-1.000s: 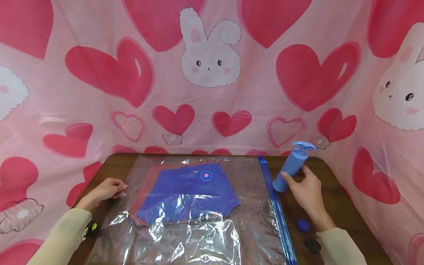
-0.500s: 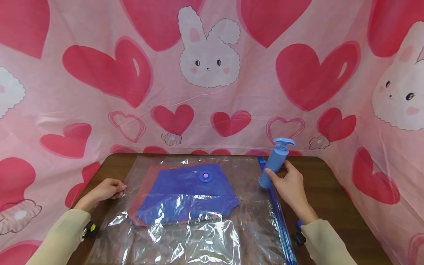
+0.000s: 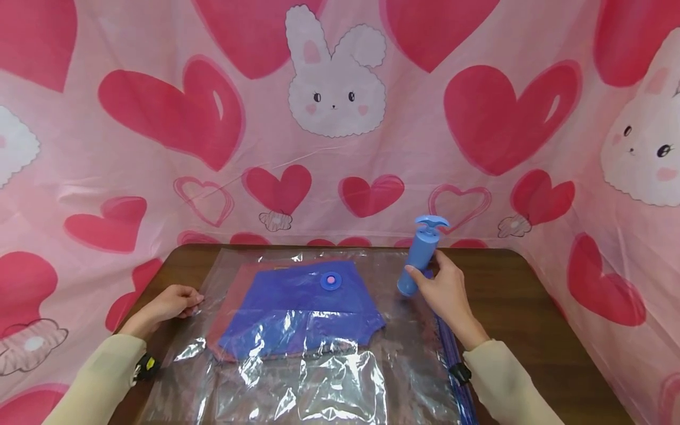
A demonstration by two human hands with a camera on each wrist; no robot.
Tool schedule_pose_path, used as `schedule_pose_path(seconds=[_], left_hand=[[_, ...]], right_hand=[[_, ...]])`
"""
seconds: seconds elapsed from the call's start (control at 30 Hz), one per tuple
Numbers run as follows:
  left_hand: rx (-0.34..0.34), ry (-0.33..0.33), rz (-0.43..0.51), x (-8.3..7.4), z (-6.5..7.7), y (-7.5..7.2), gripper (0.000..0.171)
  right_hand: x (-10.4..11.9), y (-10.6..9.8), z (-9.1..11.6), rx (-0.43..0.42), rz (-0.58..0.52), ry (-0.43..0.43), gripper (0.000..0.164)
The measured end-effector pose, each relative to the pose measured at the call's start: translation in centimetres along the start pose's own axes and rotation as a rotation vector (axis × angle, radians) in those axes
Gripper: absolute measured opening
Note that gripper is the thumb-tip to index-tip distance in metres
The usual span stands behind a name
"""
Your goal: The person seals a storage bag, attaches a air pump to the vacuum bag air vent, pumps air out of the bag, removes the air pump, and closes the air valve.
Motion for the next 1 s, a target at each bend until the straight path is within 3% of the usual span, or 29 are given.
schedule_pose_path(seconds=[0.53,1.0], left_hand=[[0.008,0.005,0.005,0.2,-0.1,-0.1,0.026],[0.006,0.008,-0.002,0.0,0.0,0.0,0.025]], right_hand=[[2.7,2.8,-2.2,0.054,-0.030,-0.078,0.047],[4.0,4.6,-3.8,0.111,-0.066,-0.069,0.043]])
Point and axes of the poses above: each hand's wrist, its own z-axis away from the middle knuckle, its own y-axis out of the palm, x = y × z, the point moved 7 cm from there along -z, towards the middle knuckle, and after that the axes turned 15 degrees about x, right-handed, at the moved point
